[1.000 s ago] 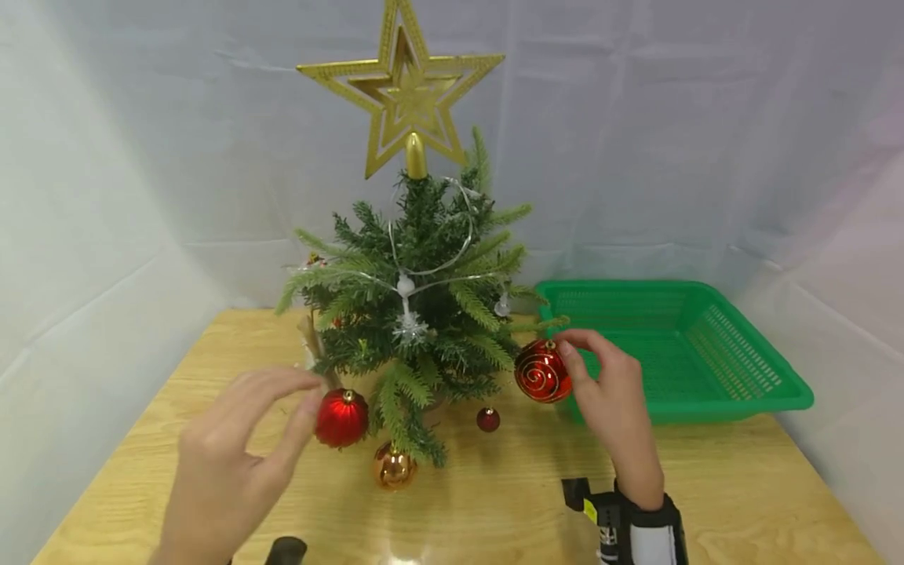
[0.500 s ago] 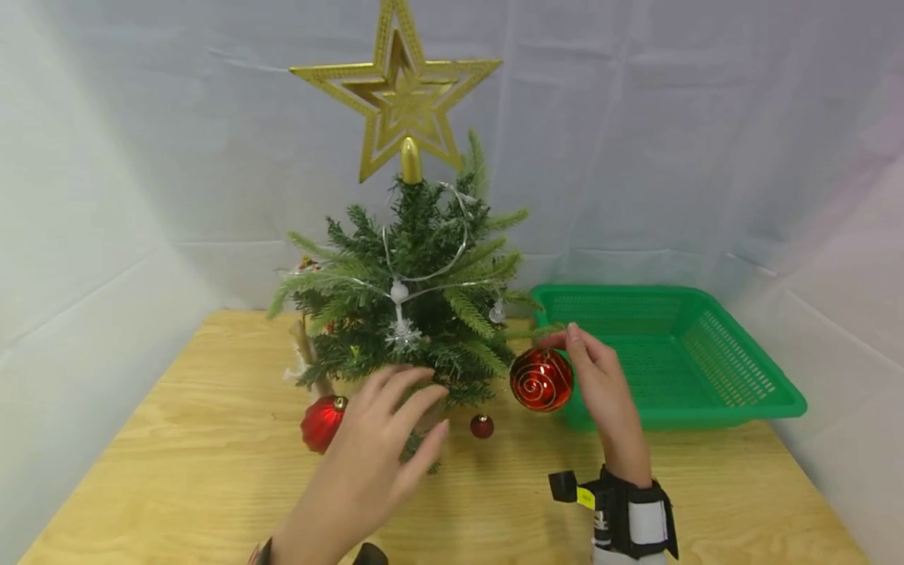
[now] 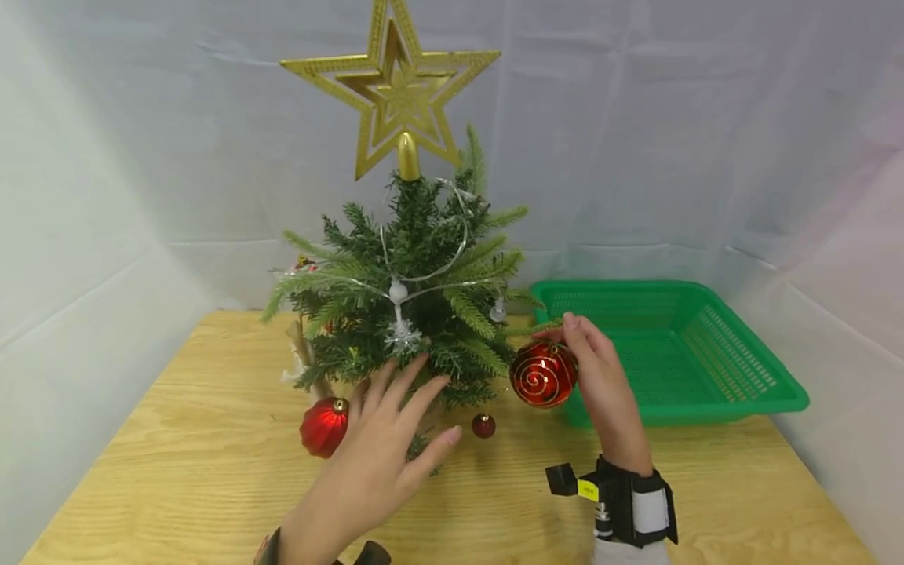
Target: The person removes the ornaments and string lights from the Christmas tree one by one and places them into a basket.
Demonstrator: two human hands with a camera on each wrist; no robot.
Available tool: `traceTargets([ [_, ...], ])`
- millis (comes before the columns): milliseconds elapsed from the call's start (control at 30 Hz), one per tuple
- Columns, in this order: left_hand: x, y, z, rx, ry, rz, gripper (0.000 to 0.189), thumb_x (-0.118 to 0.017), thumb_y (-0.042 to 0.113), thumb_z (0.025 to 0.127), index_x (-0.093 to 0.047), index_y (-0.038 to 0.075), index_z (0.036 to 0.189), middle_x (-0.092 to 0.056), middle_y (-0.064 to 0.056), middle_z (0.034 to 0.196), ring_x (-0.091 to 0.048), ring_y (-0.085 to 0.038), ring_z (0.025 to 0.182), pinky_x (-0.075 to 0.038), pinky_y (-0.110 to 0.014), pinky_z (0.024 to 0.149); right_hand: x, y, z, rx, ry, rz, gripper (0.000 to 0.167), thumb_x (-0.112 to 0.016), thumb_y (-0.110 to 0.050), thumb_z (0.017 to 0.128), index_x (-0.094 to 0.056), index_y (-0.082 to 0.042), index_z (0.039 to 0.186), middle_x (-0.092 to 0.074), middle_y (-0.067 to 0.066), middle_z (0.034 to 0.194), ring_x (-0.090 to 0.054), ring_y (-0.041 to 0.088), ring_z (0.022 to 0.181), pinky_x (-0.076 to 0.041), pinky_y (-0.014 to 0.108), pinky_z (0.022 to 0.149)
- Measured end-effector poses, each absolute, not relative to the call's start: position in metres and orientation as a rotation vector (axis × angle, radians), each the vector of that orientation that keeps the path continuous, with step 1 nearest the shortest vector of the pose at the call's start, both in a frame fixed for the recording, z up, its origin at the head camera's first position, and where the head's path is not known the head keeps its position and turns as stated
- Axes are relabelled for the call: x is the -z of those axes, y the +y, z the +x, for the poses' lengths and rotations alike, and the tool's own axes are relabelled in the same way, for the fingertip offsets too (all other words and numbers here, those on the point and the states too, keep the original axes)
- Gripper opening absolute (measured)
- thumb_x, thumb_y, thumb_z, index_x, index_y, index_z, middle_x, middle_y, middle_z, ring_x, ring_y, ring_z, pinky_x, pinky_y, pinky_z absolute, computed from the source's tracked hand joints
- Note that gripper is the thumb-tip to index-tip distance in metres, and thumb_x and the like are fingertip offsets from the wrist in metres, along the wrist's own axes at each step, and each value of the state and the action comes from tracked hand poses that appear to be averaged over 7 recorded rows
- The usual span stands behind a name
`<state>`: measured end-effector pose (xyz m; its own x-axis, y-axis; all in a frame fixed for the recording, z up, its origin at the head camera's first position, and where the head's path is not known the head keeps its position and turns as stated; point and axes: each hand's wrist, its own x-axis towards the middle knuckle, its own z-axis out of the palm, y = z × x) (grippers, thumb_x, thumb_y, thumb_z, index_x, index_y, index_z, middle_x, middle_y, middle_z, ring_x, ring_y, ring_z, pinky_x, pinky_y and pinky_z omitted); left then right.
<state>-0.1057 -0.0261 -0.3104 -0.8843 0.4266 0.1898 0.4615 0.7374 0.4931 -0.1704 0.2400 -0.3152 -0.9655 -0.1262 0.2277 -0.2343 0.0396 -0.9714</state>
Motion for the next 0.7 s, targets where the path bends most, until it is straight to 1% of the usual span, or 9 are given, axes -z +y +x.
traceTargets([
  [67,0.310,-0.027,-0.106,0.853,-2.876,-0.732,0.056,-0.047,0.049,0.100,-0.043,0.018,0.146,-0.028,-0.016,0.155,-0.011,-0.047,0.143,-0.015,-0.074,0.105,0.313,0.241,-0.171,-2.128,-2.172,0.415,0.031,-0.037,-0.037,0.105,-0.048,-0.010,0.094,-0.058,-0.002,0.109,-0.056,0.013,0.105,-0.047,0.022,0.085],
  [200,0.309,-0.028,-0.107,0.872,-2.899,-0.728,0.059,-0.046,0.051,0.099,-0.040,0.019,0.148,-0.025,-0.015,0.156,-0.008,-0.047,0.143,-0.014,-0.075,0.104,0.309,0.243,-0.171,-2.154,-2.141,0.530,0.031,-0.037,-0.031,0.106,-0.044,-0.004,0.093,-0.059,0.000,0.112,-0.055,0.016,0.104,-0.047,0.025,0.084],
  [267,0.309,-0.029,-0.108,0.886,-2.911,-0.727,0.059,-0.046,0.051,0.099,-0.040,0.019,0.148,-0.024,-0.015,0.157,-0.007,-0.047,0.143,-0.014,-0.076,0.103,0.306,0.245,-0.170,-2.127,-2.156,0.585,0.030,-0.036,-0.028,0.107,-0.046,-0.001,0.096,-0.060,-0.001,0.116,-0.055,0.017,0.105,-0.047,0.025,0.085],
  [367,0.309,-0.029,-0.108,0.913,-2.925,-0.729,0.060,-0.046,0.051,0.099,-0.039,0.018,0.149,-0.023,-0.015,0.157,-0.004,-0.047,0.144,-0.011,-0.076,0.103,0.303,0.247,-0.170,-2.090,-2.187,0.618,0.028,-0.036,-0.026,0.107,-0.046,-0.001,0.099,-0.060,-0.001,0.117,-0.054,0.017,0.105,-0.045,0.026,0.084],
  [533,0.310,-0.030,-0.107,0.929,-2.930,-0.730,0.061,-0.046,0.052,0.098,-0.040,0.017,0.148,-0.022,-0.015,0.157,-0.002,-0.047,0.144,-0.008,-0.076,0.104,0.298,0.254,-0.175,-2.127,-2.277,0.673,0.024,-0.035,-0.025,0.107,-0.052,-0.008,0.104,-0.060,-0.003,0.118,-0.054,0.015,0.108,-0.043,0.025,0.089],
  [633,0.310,-0.031,-0.106,0.929,-2.930,-0.730,0.061,-0.047,0.052,0.098,-0.040,0.017,0.148,-0.021,-0.015,0.158,-0.001,-0.047,0.144,-0.007,-0.076,0.104,0.296,0.260,-0.181,-2.218,-2.326,0.762,0.024,-0.031,-0.022,0.108,-0.053,-0.014,0.103,-0.059,-0.003,0.119,-0.054,0.014,0.111,-0.044,0.027,0.091],
  [700,0.310,-0.031,-0.106,0.930,-2.933,-0.729,0.061,-0.047,0.052,0.098,-0.040,0.017,0.148,-0.021,-0.015,0.158,-0.001,-0.047,0.144,-0.007,-0.075,0.105,0.295,0.264,-0.185,-2.269,-2.346,0.827,0.023,-0.029,-0.019,0.108,-0.051,-0.016,0.102,-0.058,-0.002,0.121,-0.054,0.015,0.113,-0.044,0.029,0.092],
])
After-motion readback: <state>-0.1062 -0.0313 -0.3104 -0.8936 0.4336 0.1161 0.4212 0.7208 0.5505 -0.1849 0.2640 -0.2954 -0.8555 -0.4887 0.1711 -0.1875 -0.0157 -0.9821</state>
